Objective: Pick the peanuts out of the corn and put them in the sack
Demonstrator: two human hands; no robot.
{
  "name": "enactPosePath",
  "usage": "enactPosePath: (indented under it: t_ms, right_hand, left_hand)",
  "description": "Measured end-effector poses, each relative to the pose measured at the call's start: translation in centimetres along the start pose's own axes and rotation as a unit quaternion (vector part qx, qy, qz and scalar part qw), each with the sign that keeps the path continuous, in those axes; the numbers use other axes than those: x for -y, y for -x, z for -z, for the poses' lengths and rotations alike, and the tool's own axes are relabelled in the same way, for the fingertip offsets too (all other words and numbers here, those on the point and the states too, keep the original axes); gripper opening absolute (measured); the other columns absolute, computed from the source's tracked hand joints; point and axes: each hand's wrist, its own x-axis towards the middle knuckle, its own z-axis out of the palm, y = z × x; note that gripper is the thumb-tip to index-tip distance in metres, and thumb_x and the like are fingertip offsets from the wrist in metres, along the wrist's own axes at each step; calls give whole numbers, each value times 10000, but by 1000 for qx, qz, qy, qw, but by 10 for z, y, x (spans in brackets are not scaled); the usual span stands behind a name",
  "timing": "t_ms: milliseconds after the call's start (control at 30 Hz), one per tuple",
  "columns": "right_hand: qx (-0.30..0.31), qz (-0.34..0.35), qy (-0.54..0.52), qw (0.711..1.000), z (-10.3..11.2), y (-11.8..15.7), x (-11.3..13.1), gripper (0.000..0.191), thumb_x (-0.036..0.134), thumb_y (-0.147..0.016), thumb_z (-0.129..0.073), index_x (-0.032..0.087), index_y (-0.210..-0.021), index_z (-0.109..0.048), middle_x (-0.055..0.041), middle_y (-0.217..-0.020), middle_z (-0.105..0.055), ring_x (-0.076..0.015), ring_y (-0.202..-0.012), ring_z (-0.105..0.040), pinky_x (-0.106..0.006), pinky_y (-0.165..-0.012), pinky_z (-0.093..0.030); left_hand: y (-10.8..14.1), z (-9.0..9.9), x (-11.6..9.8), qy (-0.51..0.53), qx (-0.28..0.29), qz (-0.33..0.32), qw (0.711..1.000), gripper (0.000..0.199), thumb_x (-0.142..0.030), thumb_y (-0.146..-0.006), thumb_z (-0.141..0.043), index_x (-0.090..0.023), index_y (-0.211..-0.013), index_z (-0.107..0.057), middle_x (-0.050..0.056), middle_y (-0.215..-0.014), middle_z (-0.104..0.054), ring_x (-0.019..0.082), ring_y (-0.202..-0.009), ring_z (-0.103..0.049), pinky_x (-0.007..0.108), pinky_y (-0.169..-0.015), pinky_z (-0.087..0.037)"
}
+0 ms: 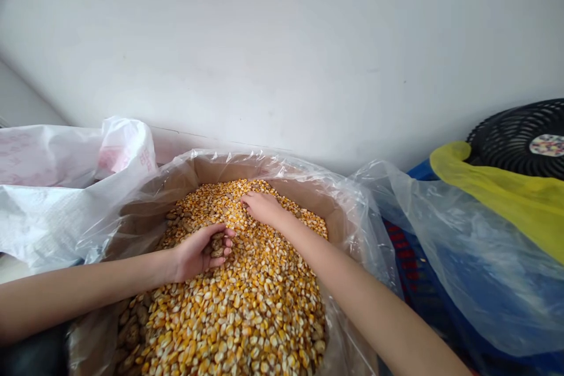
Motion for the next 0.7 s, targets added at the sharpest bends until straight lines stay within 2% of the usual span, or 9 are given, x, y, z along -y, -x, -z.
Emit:
enactPosePath:
  t_ms: [167,267,333,433,500,600,700]
  right_hand:
    - [-6,20,20,1000,1,6,1,178,182,-775,-419,186,-886,-557,-48,-899,-585,-169,-857,-527,-269,-731,-389]
    - [-31,6,-43,999,15,14,6,192,202,-797,-397,201,-904,-556,-36,-923,-585,-155,-867,-524,-269,-740,-385]
    - [-55,20,-112,992,29,22,14,209,234,-811,-386,213,-949,-541,-25,-962,-576,-141,-884,-515,-267,-763,-377]
    - [-78,64,-190,977,47,37,36,217,263,-817,-387,219,-982,-520,-14,-977,-569,-125,-889,-504,-266,-779,-366]
    - [-84,72,-200,974,53,47,52,175,281,-801,-422,218,-926,-528,-5,-900,-580,-124,-840,-504,-267,-751,-370]
    - [-85,93,-191,974,53,56,68,108,270,-764,-487,207,-839,-534,-4,-809,-572,-133,-813,-489,-276,-746,-361]
    - [-103,99,-225,964,45,55,64,121,279,-781,-459,207,-846,-531,-8,-831,-566,-129,-834,-485,-279,-766,-357]
  left_hand:
    - [1,1,-5,15,-37,-35,999,144,-265,-731,-435,-141,-731,-508,-10,-585,-488,67,-505,-494,177,-498,-424]
    - [-4,6,-6,28,-66,-64,995,134,-243,-734,-425,-140,-749,-509,8,-612,-505,77,-535,-512,197,-542,-451]
    - [-8,10,-6,38,-76,-76,993,133,-234,-738,-414,-140,-759,-507,21,-629,-518,87,-559,-527,207,-559,-461]
    - [-9,11,-6,45,-54,-65,995,147,-248,-755,-393,-143,-753,-496,28,-631,-528,93,-568,-538,214,-560,-466]
    - [-6,7,-5,36,-25,-39,998,168,-282,-761,-390,-148,-743,-490,22,-623,-531,92,-556,-536,209,-535,-460]
    - [-1,1,-3,0,13,-6,1000,176,-304,-747,-418,-148,-727,-497,0,-579,-515,83,-523,-522,173,-463,-420]
    - [2,-1,-2,-22,27,9,999,182,-319,-726,-455,-145,-700,-502,-22,-548,-497,63,-480,-494,141,-398,-340]
